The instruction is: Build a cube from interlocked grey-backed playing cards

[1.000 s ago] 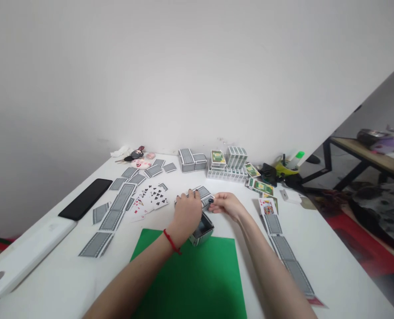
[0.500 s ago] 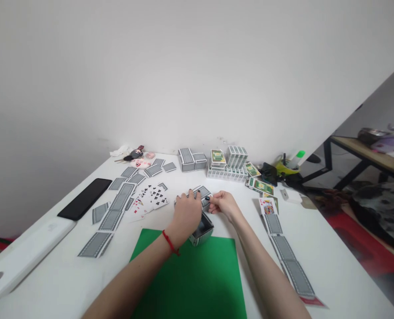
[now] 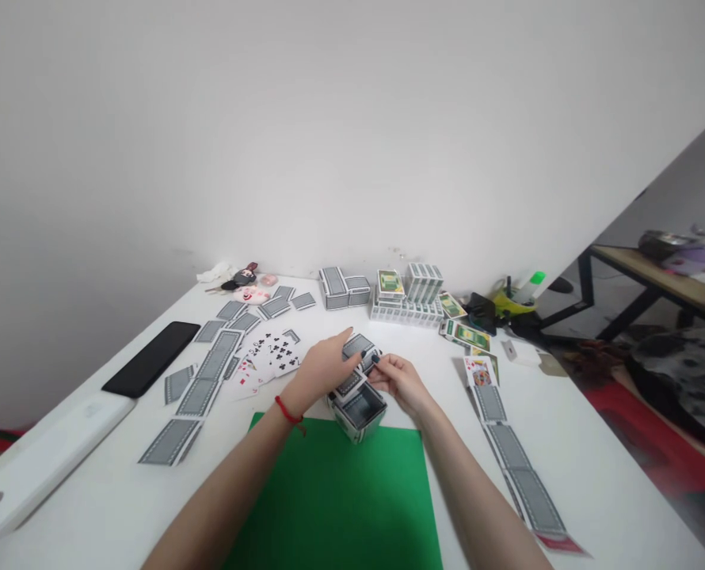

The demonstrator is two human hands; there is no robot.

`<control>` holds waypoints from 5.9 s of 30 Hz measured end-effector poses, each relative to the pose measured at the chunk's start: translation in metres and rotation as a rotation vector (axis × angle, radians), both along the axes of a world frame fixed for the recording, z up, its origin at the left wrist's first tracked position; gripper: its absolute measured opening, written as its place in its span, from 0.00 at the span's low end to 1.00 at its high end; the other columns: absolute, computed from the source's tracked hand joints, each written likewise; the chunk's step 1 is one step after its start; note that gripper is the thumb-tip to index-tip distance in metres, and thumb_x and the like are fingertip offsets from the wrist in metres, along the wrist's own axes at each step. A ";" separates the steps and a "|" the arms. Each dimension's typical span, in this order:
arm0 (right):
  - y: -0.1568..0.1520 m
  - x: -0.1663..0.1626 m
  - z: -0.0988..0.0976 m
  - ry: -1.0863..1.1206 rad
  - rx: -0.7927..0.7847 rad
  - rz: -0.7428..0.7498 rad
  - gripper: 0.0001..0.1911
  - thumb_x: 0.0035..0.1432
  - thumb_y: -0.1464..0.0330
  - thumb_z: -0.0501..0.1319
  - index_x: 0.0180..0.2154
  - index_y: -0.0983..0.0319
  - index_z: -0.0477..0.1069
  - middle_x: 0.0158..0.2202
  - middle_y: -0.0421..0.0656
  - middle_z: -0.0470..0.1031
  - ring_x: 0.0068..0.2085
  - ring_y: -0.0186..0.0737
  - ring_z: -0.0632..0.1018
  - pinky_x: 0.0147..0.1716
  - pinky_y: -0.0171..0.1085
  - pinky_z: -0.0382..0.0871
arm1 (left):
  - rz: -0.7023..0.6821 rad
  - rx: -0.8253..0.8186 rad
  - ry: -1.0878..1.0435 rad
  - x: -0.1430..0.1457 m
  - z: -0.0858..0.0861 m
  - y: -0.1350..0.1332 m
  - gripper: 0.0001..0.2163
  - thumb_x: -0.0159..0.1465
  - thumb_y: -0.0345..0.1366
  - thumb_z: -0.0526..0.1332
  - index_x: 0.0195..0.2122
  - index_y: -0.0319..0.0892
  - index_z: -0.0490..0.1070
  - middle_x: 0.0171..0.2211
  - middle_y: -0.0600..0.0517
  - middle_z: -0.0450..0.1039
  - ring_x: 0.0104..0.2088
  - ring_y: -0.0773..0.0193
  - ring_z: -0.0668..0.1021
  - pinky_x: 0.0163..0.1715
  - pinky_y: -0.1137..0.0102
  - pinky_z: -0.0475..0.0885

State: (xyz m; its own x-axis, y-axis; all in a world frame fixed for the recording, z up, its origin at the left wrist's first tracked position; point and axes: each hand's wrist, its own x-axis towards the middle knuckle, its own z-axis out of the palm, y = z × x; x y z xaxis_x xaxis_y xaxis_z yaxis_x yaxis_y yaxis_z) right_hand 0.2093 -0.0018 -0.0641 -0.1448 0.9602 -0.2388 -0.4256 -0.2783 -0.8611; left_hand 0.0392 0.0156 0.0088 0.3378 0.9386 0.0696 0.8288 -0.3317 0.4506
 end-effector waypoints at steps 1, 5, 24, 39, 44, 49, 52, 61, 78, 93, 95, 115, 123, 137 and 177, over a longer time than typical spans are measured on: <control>0.000 -0.001 0.000 0.007 -0.006 0.005 0.18 0.40 0.60 0.71 0.22 0.64 0.66 0.20 0.42 0.76 0.22 0.34 0.77 0.24 0.32 0.74 | 0.004 -0.005 -0.027 -0.001 -0.004 0.004 0.20 0.62 0.39 0.52 0.54 0.39 0.65 0.50 0.44 0.71 0.49 0.57 0.73 0.47 0.68 0.65; 0.001 -0.004 0.000 0.059 -0.027 0.002 0.16 0.39 0.63 0.71 0.20 0.65 0.68 0.19 0.42 0.75 0.22 0.34 0.76 0.24 0.32 0.72 | 0.014 -0.063 -0.149 -0.005 -0.018 0.013 0.19 0.60 0.42 0.55 0.50 0.42 0.70 0.50 0.47 0.72 0.50 0.56 0.73 0.48 0.69 0.65; 0.009 -0.009 -0.013 -0.006 0.036 0.008 0.17 0.39 0.63 0.70 0.28 0.61 0.63 0.17 0.33 0.69 0.17 0.29 0.67 0.17 0.28 0.56 | -0.174 -0.745 -1.040 -0.016 -0.060 0.032 0.23 0.52 0.37 0.61 0.49 0.44 0.60 0.39 0.51 0.69 0.31 0.64 0.73 0.30 0.71 0.66; 0.008 0.000 -0.017 -0.369 0.302 0.189 0.31 0.52 0.54 0.60 0.57 0.56 0.61 0.48 0.43 0.72 0.43 0.42 0.72 0.45 0.43 0.64 | -0.025 -0.735 -1.240 -0.004 -0.051 0.017 0.20 0.47 0.35 0.64 0.41 0.43 0.62 0.38 0.53 0.69 0.29 0.67 0.73 0.29 0.72 0.67; 0.009 0.008 -0.016 -0.447 0.391 0.269 0.36 0.50 0.57 0.63 0.60 0.54 0.55 0.48 0.43 0.69 0.49 0.42 0.69 0.54 0.44 0.58 | -0.036 -0.719 -1.232 -0.005 -0.060 0.019 0.18 0.49 0.35 0.63 0.42 0.44 0.63 0.37 0.54 0.70 0.28 0.67 0.73 0.29 0.73 0.66; 0.011 0.008 -0.020 -0.354 0.431 0.106 0.29 0.44 0.65 0.68 0.51 0.51 0.68 0.39 0.40 0.69 0.39 0.36 0.72 0.48 0.41 0.64 | -0.057 -0.590 -1.231 -0.007 -0.070 0.025 0.17 0.48 0.35 0.63 0.40 0.42 0.64 0.37 0.53 0.69 0.34 0.64 0.73 0.35 0.71 0.66; 0.009 0.007 -0.021 -0.340 0.418 -0.009 0.21 0.41 0.67 0.69 0.42 0.52 0.76 0.41 0.41 0.69 0.36 0.36 0.73 0.43 0.41 0.68 | -0.059 -0.570 -1.177 -0.008 -0.071 0.028 0.18 0.49 0.38 0.63 0.41 0.42 0.64 0.38 0.53 0.69 0.35 0.63 0.72 0.36 0.70 0.66; 0.010 0.004 -0.018 -0.423 0.421 0.078 0.15 0.43 0.63 0.68 0.37 0.57 0.78 0.54 0.46 0.68 0.56 0.48 0.67 0.57 0.48 0.55 | -0.133 -0.482 -1.027 -0.008 -0.064 0.025 0.16 0.55 0.38 0.61 0.44 0.42 0.63 0.42 0.51 0.66 0.44 0.60 0.70 0.43 0.69 0.64; 0.012 -0.013 -0.015 0.139 -0.013 0.067 0.23 0.40 0.67 0.70 0.42 0.61 0.73 0.36 0.42 0.78 0.30 0.34 0.77 0.31 0.34 0.70 | -0.075 -0.618 -1.068 -0.007 -0.057 0.025 0.18 0.51 0.36 0.63 0.43 0.41 0.64 0.39 0.52 0.68 0.35 0.63 0.73 0.36 0.69 0.66; 0.013 -0.014 -0.009 0.114 -0.027 0.043 0.17 0.40 0.66 0.71 0.33 0.61 0.70 0.26 0.37 0.75 0.23 0.30 0.73 0.24 0.31 0.65 | -0.114 -0.539 -0.957 -0.007 -0.058 0.026 0.18 0.53 0.34 0.61 0.46 0.44 0.64 0.42 0.51 0.67 0.38 0.62 0.72 0.38 0.70 0.66; 0.011 -0.012 -0.008 0.153 -0.025 0.090 0.18 0.41 0.67 0.70 0.36 0.61 0.70 0.28 0.38 0.76 0.25 0.31 0.74 0.26 0.31 0.66 | -0.112 -0.573 -0.988 -0.007 -0.061 0.027 0.19 0.52 0.34 0.60 0.46 0.44 0.63 0.42 0.51 0.67 0.36 0.63 0.72 0.37 0.70 0.66; 0.015 -0.017 -0.009 0.166 -0.007 0.055 0.15 0.41 0.68 0.70 0.33 0.62 0.72 0.25 0.38 0.76 0.23 0.30 0.73 0.24 0.30 0.66 | -0.135 -0.606 -1.110 -0.006 -0.067 0.026 0.19 0.50 0.30 0.58 0.45 0.44 0.63 0.43 0.51 0.65 0.40 0.62 0.71 0.37 0.71 0.65; 0.010 -0.011 -0.007 0.264 0.013 0.206 0.23 0.41 0.76 0.68 0.42 0.61 0.70 0.43 0.42 0.75 0.38 0.36 0.77 0.40 0.36 0.68 | -0.148 -0.614 -1.177 -0.007 -0.077 0.030 0.20 0.50 0.30 0.59 0.46 0.44 0.63 0.43 0.52 0.65 0.38 0.64 0.71 0.36 0.72 0.65; 0.008 -0.015 -0.008 0.213 0.090 0.144 0.21 0.42 0.71 0.69 0.42 0.61 0.72 0.39 0.42 0.77 0.36 0.36 0.77 0.39 0.35 0.68 | -0.131 -0.564 -1.180 -0.006 -0.077 0.029 0.21 0.49 0.29 0.59 0.46 0.44 0.65 0.42 0.51 0.67 0.40 0.62 0.71 0.38 0.70 0.65; 0.008 -0.005 -0.010 -0.275 0.097 0.186 0.23 0.44 0.51 0.64 0.19 0.62 0.61 0.13 0.32 0.60 0.16 0.26 0.59 0.18 0.30 0.49 | 0.026 -0.442 -1.088 -0.003 -0.075 0.025 0.10 0.55 0.38 0.55 0.32 0.38 0.72 0.31 0.51 0.73 0.32 0.63 0.72 0.32 0.71 0.66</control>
